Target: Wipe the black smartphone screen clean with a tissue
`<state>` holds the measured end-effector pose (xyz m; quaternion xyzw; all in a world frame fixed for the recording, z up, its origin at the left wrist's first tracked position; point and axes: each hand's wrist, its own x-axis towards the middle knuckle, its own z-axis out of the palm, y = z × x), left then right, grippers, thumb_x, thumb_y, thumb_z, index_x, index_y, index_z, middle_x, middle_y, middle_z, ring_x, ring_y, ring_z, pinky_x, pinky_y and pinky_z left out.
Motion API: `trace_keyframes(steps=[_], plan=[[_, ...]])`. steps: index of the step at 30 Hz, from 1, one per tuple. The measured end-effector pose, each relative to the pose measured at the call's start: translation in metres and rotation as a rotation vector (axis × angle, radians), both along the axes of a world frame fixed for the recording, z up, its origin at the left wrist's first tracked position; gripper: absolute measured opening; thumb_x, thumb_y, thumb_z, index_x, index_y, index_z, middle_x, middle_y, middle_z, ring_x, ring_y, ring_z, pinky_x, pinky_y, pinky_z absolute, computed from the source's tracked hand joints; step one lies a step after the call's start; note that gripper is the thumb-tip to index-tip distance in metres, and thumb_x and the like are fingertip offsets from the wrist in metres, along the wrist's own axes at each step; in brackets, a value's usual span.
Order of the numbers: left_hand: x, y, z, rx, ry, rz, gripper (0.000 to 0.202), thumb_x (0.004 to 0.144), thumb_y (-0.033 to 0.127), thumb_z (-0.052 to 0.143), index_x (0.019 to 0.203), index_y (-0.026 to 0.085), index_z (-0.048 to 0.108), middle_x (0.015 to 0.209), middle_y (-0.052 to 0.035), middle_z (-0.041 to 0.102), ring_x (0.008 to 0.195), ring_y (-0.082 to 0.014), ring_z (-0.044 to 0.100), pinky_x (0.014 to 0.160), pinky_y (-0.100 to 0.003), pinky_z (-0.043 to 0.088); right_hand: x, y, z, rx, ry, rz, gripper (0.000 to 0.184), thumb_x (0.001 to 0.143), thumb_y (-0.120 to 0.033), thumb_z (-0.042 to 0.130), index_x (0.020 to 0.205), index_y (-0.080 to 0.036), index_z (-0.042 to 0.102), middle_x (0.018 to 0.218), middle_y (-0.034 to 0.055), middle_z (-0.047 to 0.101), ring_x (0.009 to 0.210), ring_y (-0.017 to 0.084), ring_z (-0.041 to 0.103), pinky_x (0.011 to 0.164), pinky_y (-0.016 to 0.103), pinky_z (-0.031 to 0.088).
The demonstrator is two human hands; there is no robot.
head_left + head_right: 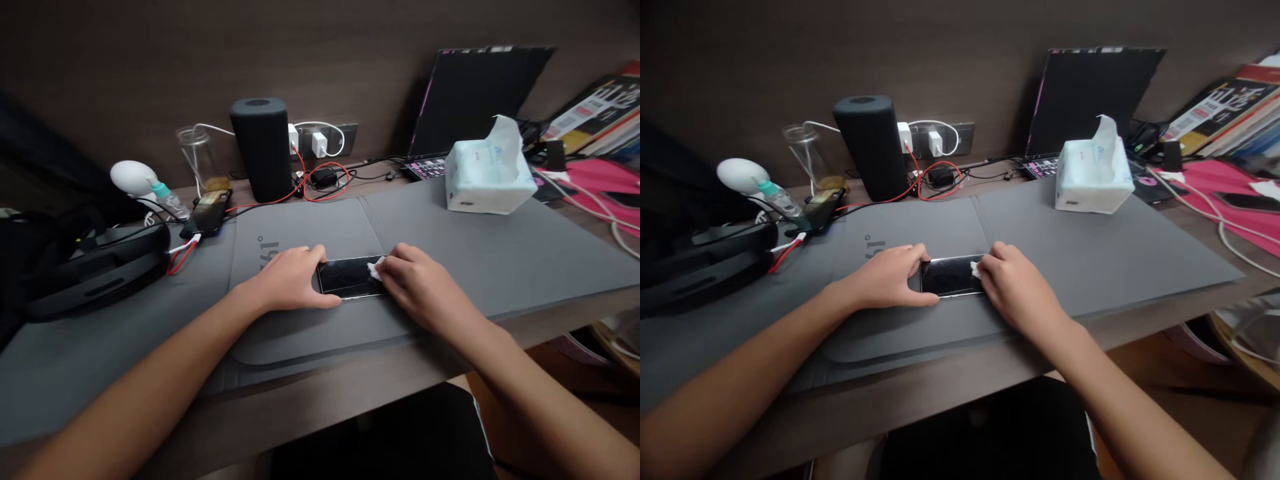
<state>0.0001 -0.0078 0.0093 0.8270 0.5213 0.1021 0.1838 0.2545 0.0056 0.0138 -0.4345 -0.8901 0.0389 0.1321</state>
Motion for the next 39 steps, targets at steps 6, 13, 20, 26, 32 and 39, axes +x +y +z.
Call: trace_keyframes(steps=[6,13,20,26,32,39], plan=[[0.002,-0.002,0.001,0.027,0.042,-0.011,0.048,0.072,0.065,0.064,0.081,0.023,0.041,0.079,-0.0017,0.056,0.073,-0.0231,0.056,0.058,-0.032,0.035,-0.061,-0.012,0.000,0.040,-0.030,0.075,0.025,0.097,-0.017,0.046,0.078,-0.016,0.062,0.086,0.0086,0.056,0.077,0.020,0.049,0.070,0.032,0.039],[0.003,-0.003,0.004,-0.009,0.030,0.004,0.046,0.073,0.064,0.064,0.086,0.023,0.047,0.084,-0.0032,0.059,0.076,-0.0238,0.057,0.060,-0.032,0.037,-0.021,-0.020,0.001,0.006,-0.043,-0.008,0.024,0.099,-0.022,0.044,0.084,-0.017,0.063,0.089,0.0082,0.057,0.078,0.020,0.051,0.066,0.032,0.039],[0.003,-0.002,0.003,-0.010,0.012,0.015,0.048,0.071,0.065,0.065,0.088,0.023,0.048,0.087,-0.0031,0.061,0.078,-0.0241,0.059,0.061,-0.032,0.038,-0.009,-0.009,-0.003,0.006,-0.006,-0.089,0.025,0.098,-0.023,0.045,0.087,-0.016,0.066,0.088,0.0085,0.056,0.080,0.021,0.052,0.068,0.032,0.040],[0.003,-0.002,0.000,0.049,0.049,-0.011,0.043,0.073,0.059,0.064,0.080,0.024,0.041,0.080,-0.0021,0.058,0.075,-0.0241,0.059,0.061,-0.033,0.039,-0.072,-0.016,-0.007,0.019,0.082,0.051,0.022,0.096,-0.019,0.048,0.081,-0.016,0.064,0.087,0.0077,0.056,0.078,0.019,0.050,0.069,0.031,0.039],[0.004,-0.002,0.002,0.016,0.006,0.001,0.046,0.072,0.062,0.065,0.091,0.023,0.049,0.087,-0.0040,0.061,0.081,-0.0252,0.061,0.066,-0.034,0.044,-0.038,-0.032,-0.005,-0.048,0.155,0.102,0.023,0.098,-0.024,0.045,0.085,-0.019,0.063,0.090,0.0085,0.058,0.082,0.020,0.054,0.068,0.032,0.043],[0.002,-0.001,0.004,0.002,-0.006,0.011,0.054,0.070,0.067,0.066,0.096,0.023,0.051,0.090,-0.0050,0.062,0.084,-0.0268,0.061,0.067,-0.035,0.045,0.000,-0.006,-0.006,-0.003,0.112,-0.009,0.024,0.098,-0.026,0.044,0.091,-0.019,0.066,0.087,0.0083,0.057,0.080,0.022,0.056,0.069,0.034,0.045]])
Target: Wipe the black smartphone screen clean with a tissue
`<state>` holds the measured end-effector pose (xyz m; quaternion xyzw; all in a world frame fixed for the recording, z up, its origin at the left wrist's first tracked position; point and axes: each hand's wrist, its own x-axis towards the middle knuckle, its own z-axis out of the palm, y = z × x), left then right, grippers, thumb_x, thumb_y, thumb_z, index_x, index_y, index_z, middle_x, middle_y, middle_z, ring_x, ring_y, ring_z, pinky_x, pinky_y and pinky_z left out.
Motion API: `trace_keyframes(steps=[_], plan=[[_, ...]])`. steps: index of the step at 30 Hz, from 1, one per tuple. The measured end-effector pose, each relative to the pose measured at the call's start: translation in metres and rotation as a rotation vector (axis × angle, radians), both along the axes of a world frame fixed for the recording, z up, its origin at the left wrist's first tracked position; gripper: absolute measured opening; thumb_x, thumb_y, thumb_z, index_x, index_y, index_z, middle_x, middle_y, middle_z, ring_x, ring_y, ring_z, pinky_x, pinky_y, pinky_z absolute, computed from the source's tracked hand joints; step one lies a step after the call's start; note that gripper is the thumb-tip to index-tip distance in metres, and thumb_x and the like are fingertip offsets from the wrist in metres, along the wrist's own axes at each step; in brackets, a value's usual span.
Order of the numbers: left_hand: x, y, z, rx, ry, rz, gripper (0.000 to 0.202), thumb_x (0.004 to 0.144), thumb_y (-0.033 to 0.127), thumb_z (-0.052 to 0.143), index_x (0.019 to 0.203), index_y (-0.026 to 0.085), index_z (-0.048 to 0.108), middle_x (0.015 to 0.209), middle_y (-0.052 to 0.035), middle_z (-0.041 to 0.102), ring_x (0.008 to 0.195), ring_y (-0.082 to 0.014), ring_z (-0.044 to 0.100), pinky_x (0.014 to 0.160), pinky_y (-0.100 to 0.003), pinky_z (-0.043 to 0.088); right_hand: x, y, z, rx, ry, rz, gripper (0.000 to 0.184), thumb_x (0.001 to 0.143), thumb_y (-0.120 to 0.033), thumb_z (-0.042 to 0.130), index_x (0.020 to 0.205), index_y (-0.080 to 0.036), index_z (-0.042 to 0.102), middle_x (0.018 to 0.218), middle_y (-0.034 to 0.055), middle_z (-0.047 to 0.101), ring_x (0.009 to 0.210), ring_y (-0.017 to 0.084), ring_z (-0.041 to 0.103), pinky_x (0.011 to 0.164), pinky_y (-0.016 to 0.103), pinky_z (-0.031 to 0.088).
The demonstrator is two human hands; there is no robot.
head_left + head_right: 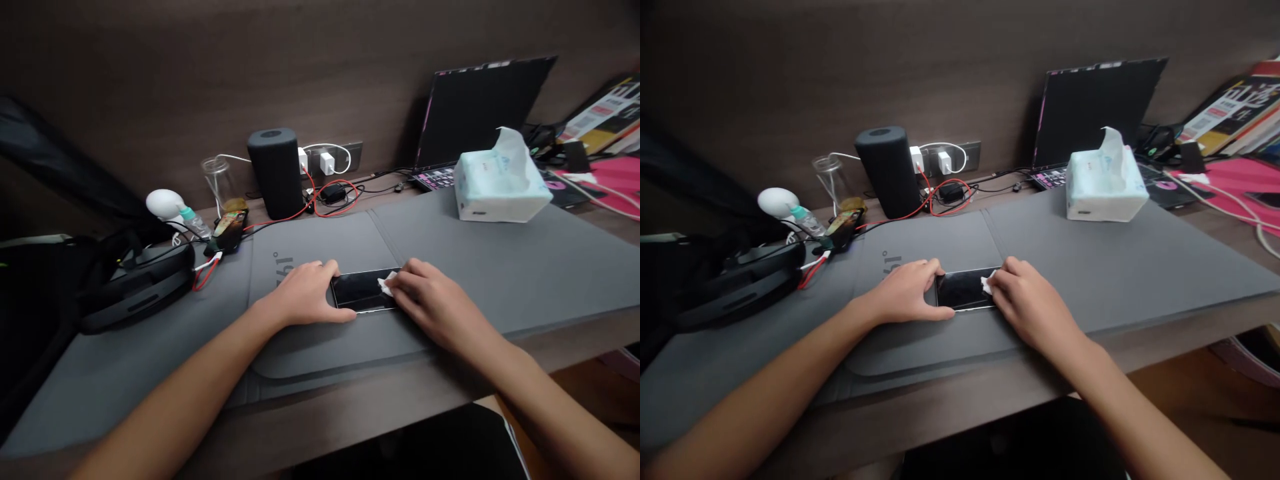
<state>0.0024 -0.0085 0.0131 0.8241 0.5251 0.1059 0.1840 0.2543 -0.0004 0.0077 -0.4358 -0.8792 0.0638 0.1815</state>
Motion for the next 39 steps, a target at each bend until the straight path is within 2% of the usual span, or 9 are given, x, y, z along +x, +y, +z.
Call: trace_keyframes(steps=[6,10,14,20,25,28,31,34,39], plan=[[0.000,0.001,-0.003,0.043,0.031,-0.015,0.051,0.071,0.068,0.064,0.084,0.023,0.044,0.081,-0.0033,0.058,0.077,-0.0262,0.060,0.062,-0.034,0.041,-0.057,0.005,-0.003,0.046,-0.060,0.058,0.023,0.097,-0.021,0.045,0.085,-0.017,0.065,0.086,0.0083,0.056,0.078,0.021,0.051,0.067,0.032,0.041],[0.000,0.002,-0.007,0.073,0.035,-0.025,0.043,0.073,0.058,0.065,0.079,0.024,0.039,0.078,-0.0018,0.057,0.073,-0.0235,0.059,0.061,-0.033,0.041,-0.077,-0.006,-0.001,0.037,-0.060,0.138,0.023,0.097,-0.020,0.046,0.082,-0.016,0.063,0.086,0.0077,0.055,0.076,0.019,0.048,0.067,0.032,0.039],[0.000,0.001,-0.005,0.051,0.019,-0.024,0.045,0.073,0.061,0.065,0.087,0.023,0.045,0.081,-0.0025,0.059,0.078,-0.0245,0.060,0.065,-0.032,0.043,-0.051,-0.015,0.003,-0.064,-0.011,0.198,0.023,0.099,-0.022,0.044,0.084,-0.017,0.062,0.090,0.0074,0.055,0.080,0.019,0.051,0.070,0.031,0.042],[0.000,0.001,-0.001,0.009,0.016,-0.009,0.055,0.070,0.066,0.067,0.098,0.022,0.052,0.091,-0.0047,0.063,0.085,-0.0270,0.063,0.068,-0.034,0.045,0.004,0.001,0.004,-0.094,0.025,0.116,0.024,0.098,-0.029,0.044,0.091,-0.020,0.065,0.088,0.0080,0.056,0.082,0.021,0.057,0.072,0.034,0.046],[0.000,0.001,-0.002,0.015,0.038,-0.014,0.054,0.070,0.067,0.065,0.094,0.022,0.050,0.086,-0.0038,0.061,0.082,-0.0262,0.061,0.066,-0.034,0.043,-0.024,0.011,0.000,0.004,-0.036,0.076,0.026,0.098,-0.024,0.043,0.085,-0.018,0.064,0.085,0.0083,0.055,0.077,0.020,0.053,0.068,0.033,0.044],[0.000,0.001,-0.004,0.038,0.055,-0.017,0.050,0.070,0.067,0.065,0.086,0.023,0.046,0.081,-0.0022,0.058,0.076,-0.0245,0.059,0.062,-0.032,0.040,-0.054,0.007,-0.003,0.065,-0.049,0.111,0.026,0.098,-0.021,0.044,0.080,-0.018,0.063,0.084,0.0080,0.055,0.075,0.019,0.050,0.066,0.033,0.040],[0.001,0.000,-0.006,0.056,0.045,-0.021,0.045,0.072,0.061,0.066,0.082,0.023,0.044,0.079,-0.0009,0.056,0.074,-0.0227,0.058,0.061,-0.032,0.039,-0.067,-0.003,-0.005,0.087,-0.054,0.178,0.025,0.098,-0.021,0.044,0.082,-0.017,0.063,0.086,0.0080,0.056,0.075,0.019,0.047,0.066,0.033,0.039],[0.001,0.000,-0.005,0.047,0.031,-0.018,0.043,0.072,0.060,0.066,0.083,0.023,0.046,0.081,-0.0014,0.058,0.075,-0.0226,0.058,0.061,-0.031,0.038,-0.053,-0.013,-0.003,0.027,-0.043,0.206,0.025,0.100,-0.023,0.043,0.087,-0.017,0.063,0.089,0.0081,0.056,0.078,0.019,0.049,0.067,0.032,0.040],[0.000,-0.001,-0.002,0.005,0.020,-0.005,0.049,0.072,0.065,0.065,0.090,0.022,0.049,0.084,-0.0024,0.059,0.076,-0.0231,0.058,0.060,-0.031,0.037,-0.002,-0.014,0.004,-0.043,-0.021,0.117,0.026,0.101,-0.026,0.042,0.090,-0.018,0.064,0.089,0.0083,0.056,0.080,0.020,0.053,0.070,0.033,0.043]])
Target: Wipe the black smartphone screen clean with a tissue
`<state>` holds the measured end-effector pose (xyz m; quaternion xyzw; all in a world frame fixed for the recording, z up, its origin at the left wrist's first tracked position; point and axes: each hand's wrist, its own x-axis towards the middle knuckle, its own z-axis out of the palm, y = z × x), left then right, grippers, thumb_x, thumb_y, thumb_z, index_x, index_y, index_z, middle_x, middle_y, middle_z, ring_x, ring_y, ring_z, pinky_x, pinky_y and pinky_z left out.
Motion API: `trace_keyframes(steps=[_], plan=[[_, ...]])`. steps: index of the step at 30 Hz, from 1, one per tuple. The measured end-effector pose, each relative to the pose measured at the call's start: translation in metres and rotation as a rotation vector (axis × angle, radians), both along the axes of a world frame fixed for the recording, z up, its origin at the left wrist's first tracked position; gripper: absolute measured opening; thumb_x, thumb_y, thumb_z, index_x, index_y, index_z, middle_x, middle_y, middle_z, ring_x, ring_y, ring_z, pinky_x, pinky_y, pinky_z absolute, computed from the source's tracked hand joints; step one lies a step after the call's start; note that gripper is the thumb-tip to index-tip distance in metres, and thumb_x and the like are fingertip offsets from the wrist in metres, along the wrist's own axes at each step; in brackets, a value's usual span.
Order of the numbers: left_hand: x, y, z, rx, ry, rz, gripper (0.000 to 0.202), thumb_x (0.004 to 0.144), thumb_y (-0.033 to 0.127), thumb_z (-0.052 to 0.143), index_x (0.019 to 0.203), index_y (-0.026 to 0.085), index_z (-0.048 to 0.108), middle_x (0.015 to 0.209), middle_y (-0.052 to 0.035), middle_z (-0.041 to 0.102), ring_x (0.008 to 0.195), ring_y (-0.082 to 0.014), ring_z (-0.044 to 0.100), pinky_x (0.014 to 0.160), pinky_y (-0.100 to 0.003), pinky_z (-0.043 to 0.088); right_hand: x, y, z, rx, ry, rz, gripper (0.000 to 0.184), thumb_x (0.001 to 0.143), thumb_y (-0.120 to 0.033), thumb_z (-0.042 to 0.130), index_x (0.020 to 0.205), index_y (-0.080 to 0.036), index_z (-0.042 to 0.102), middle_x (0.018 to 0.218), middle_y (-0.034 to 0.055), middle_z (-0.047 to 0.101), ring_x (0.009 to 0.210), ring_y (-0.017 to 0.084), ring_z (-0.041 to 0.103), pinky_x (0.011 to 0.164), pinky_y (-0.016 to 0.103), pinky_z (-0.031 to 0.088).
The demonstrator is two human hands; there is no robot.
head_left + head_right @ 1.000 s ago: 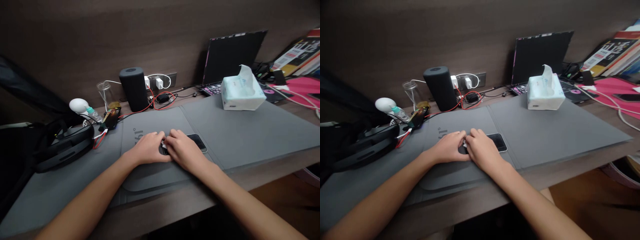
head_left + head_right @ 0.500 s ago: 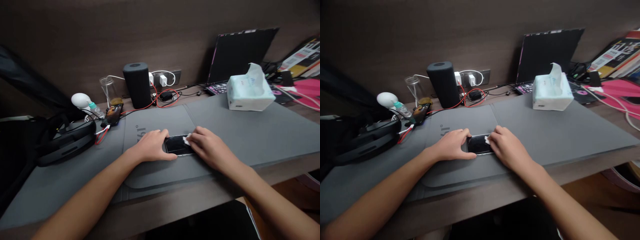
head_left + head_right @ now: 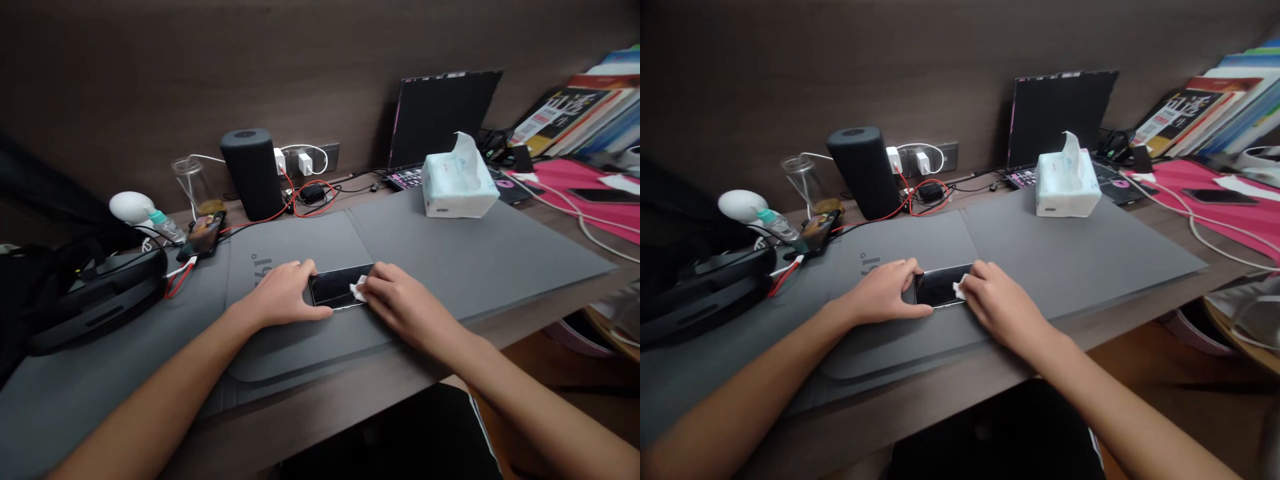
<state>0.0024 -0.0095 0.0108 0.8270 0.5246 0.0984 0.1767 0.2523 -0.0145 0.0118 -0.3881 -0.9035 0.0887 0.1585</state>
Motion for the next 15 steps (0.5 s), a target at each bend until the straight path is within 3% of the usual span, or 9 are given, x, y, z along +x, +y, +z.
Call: trace_keyframes(steps=[4,8,12,15], plan=[[0.000,0.000,0.001,-0.017,0.004,0.001,0.049,0.072,0.065,0.064,0.092,0.023,0.050,0.086,-0.0026,0.059,0.078,-0.0237,0.058,0.061,-0.031,0.037,0.012,0.015,0.004,0.001,-0.028,-0.038,0.027,0.100,-0.025,0.043,0.086,-0.017,0.064,0.085,0.0080,0.054,0.077,0.020,0.052,0.069,0.033,0.044],[0.001,0.000,0.001,0.007,0.020,-0.003,0.047,0.073,0.064,0.064,0.087,0.023,0.048,0.083,-0.0021,0.059,0.077,-0.0238,0.058,0.060,-0.031,0.036,-0.020,0.021,0.001,0.063,-0.063,-0.042,0.027,0.098,-0.021,0.045,0.078,-0.016,0.062,0.084,0.0085,0.054,0.076,0.020,0.051,0.069,0.034,0.043],[0.003,-0.001,0.000,0.028,0.045,-0.005,0.045,0.073,0.062,0.064,0.080,0.023,0.043,0.080,-0.0014,0.057,0.075,-0.0234,0.058,0.060,-0.031,0.036,-0.056,0.005,-0.001,0.091,-0.077,0.013,0.022,0.096,-0.017,0.049,0.079,-0.016,0.062,0.087,0.0088,0.057,0.078,0.020,0.049,0.070,0.033,0.042],[0.002,-0.001,-0.001,0.028,0.020,-0.006,0.042,0.074,0.059,0.064,0.083,0.023,0.045,0.079,-0.0011,0.057,0.074,-0.0226,0.058,0.061,-0.031,0.037,-0.052,-0.011,0.000,0.061,-0.056,0.086,0.016,0.095,-0.016,0.050,0.086,-0.016,0.064,0.093,0.0089,0.059,0.082,0.020,0.050,0.071,0.032,0.042]])
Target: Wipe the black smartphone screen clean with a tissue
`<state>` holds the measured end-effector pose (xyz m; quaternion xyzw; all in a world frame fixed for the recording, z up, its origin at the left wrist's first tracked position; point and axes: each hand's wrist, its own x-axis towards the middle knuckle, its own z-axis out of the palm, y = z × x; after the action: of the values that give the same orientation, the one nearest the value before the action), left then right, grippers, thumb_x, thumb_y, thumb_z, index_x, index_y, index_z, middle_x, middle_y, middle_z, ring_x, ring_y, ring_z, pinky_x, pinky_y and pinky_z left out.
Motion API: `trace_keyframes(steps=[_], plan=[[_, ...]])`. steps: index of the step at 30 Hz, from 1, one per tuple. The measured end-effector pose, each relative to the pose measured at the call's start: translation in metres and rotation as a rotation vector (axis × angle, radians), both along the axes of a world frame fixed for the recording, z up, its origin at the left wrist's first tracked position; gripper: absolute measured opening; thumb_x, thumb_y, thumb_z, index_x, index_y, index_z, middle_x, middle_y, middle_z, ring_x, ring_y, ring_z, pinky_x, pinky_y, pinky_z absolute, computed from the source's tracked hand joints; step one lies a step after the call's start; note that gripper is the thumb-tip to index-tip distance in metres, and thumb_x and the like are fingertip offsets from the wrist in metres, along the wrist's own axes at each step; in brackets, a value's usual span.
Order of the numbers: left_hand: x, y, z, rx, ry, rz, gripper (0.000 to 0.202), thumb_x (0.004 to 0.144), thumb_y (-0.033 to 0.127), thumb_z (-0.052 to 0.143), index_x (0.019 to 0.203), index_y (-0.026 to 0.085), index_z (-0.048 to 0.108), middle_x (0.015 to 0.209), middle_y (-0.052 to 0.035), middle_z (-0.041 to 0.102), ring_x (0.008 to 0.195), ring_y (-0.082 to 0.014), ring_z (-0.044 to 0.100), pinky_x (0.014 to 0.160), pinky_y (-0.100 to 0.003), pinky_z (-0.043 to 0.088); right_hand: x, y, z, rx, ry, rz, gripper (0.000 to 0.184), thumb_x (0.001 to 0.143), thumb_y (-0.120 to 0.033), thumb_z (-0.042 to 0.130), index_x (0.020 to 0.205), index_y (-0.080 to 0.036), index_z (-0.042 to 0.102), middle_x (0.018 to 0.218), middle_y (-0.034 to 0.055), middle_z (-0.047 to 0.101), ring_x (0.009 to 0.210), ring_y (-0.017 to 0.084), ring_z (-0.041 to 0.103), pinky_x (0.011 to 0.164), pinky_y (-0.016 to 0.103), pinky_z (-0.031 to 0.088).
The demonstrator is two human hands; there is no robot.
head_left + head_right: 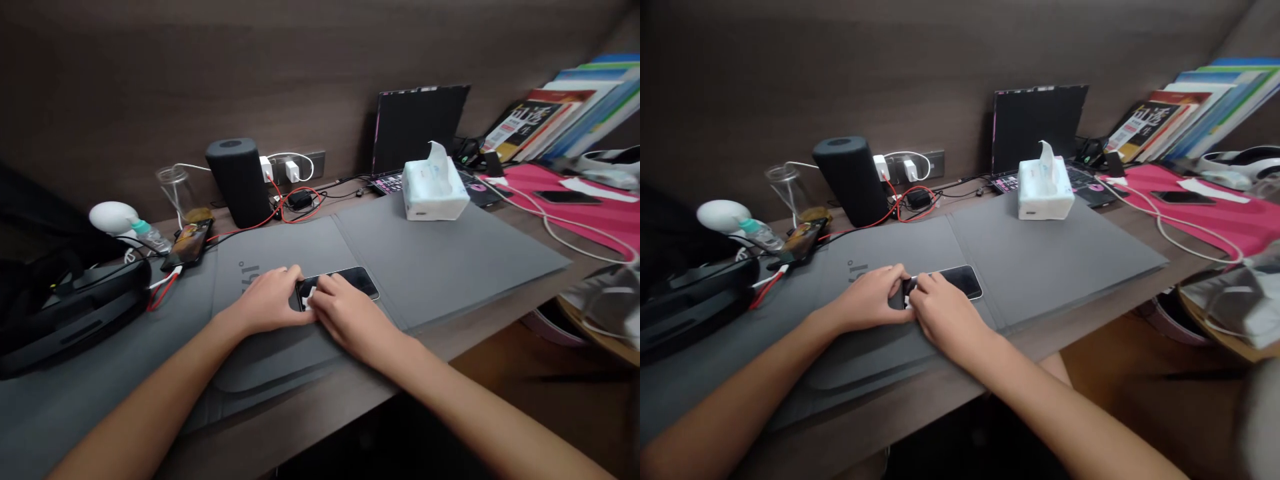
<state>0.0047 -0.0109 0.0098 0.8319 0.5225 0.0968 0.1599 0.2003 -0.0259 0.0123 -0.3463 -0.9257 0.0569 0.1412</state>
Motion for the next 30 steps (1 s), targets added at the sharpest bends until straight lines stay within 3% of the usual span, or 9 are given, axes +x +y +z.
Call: trace_keyframes(steps=[4,8,11,17,19,24,27,30], plan=[[-0.001,0.000,-0.001,-0.027,-0.015,0.009,0.047,0.072,0.063,0.065,0.090,0.023,0.050,0.083,-0.0025,0.059,0.077,-0.0238,0.059,0.060,-0.032,0.038,0.042,-0.003,0.001,-0.075,0.058,-0.031,0.021,0.099,-0.021,0.045,0.093,-0.017,0.064,0.092,0.0090,0.058,0.084,0.021,0.052,0.072,0.033,0.044],[-0.002,0.001,-0.001,-0.050,-0.038,0.010,0.050,0.071,0.065,0.065,0.096,0.023,0.052,0.090,-0.0043,0.062,0.081,-0.0252,0.060,0.064,-0.033,0.041,0.078,0.019,0.002,-0.070,0.058,-0.147,0.025,0.100,-0.027,0.042,0.096,-0.017,0.065,0.089,0.0091,0.057,0.083,0.022,0.056,0.073,0.036,0.047],[-0.003,0.001,-0.001,-0.053,-0.040,0.020,0.052,0.070,0.065,0.064,0.098,0.022,0.053,0.091,-0.0054,0.062,0.083,-0.0264,0.060,0.065,-0.034,0.041,0.087,0.035,0.009,-0.022,0.008,-0.178,0.027,0.099,-0.029,0.042,0.092,-0.018,0.066,0.088,0.0097,0.057,0.081,0.023,0.057,0.072,0.038,0.049],[-0.004,0.000,-0.002,-0.056,-0.055,0.013,0.054,0.070,0.065,0.064,0.101,0.021,0.054,0.092,-0.0057,0.063,0.082,-0.0261,0.060,0.066,-0.034,0.042,0.085,0.053,0.053,0.231,0.163,-0.216,0.023,0.098,-0.032,0.047,0.096,-0.023,0.068,0.096,0.0099,0.062,0.089,0.024,0.061,0.080,0.041,0.050],[-0.004,0.000,-0.002,-0.052,-0.051,0.010,0.054,0.071,0.064,0.064,0.102,0.021,0.054,0.092,-0.0055,0.062,0.083,-0.0263,0.061,0.066,-0.034,0.042,0.086,0.067,0.059,0.278,0.184,-0.237,0.024,0.098,-0.032,0.047,0.098,-0.023,0.069,0.099,0.0104,0.062,0.093,0.025,0.061,0.082,0.042,0.050],[-0.003,0.000,-0.002,-0.036,-0.040,0.016,0.055,0.072,0.065,0.063,0.103,0.021,0.054,0.090,-0.0055,0.062,0.083,-0.0270,0.061,0.067,-0.035,0.043,0.085,0.095,0.036,0.216,0.054,-0.211,0.027,0.094,-0.030,0.051,0.107,-0.014,0.069,0.107,0.0177,0.063,0.098,0.030,0.060,0.088,0.051,0.050],[-0.002,0.000,-0.004,-0.017,-0.046,0.001,0.056,0.071,0.065,0.064,0.104,0.021,0.054,0.091,-0.0057,0.063,0.085,-0.0278,0.062,0.069,-0.035,0.044,0.067,0.079,0.021,0.160,0.052,-0.122,0.029,0.095,-0.030,0.052,0.116,-0.016,0.066,0.119,0.0166,0.061,0.108,0.029,0.059,0.095,0.050,0.048],[-0.002,0.002,-0.007,0.008,-0.043,-0.009,0.059,0.070,0.070,0.065,0.100,0.021,0.054,0.093,-0.0071,0.064,0.087,-0.0296,0.063,0.071,-0.037,0.046,0.038,0.052,0.014,-0.040,0.087,0.041,0.030,0.098,-0.036,0.050,0.121,-0.021,0.063,0.120,0.0123,0.062,0.109,0.024,0.059,0.096,0.044,0.048]])
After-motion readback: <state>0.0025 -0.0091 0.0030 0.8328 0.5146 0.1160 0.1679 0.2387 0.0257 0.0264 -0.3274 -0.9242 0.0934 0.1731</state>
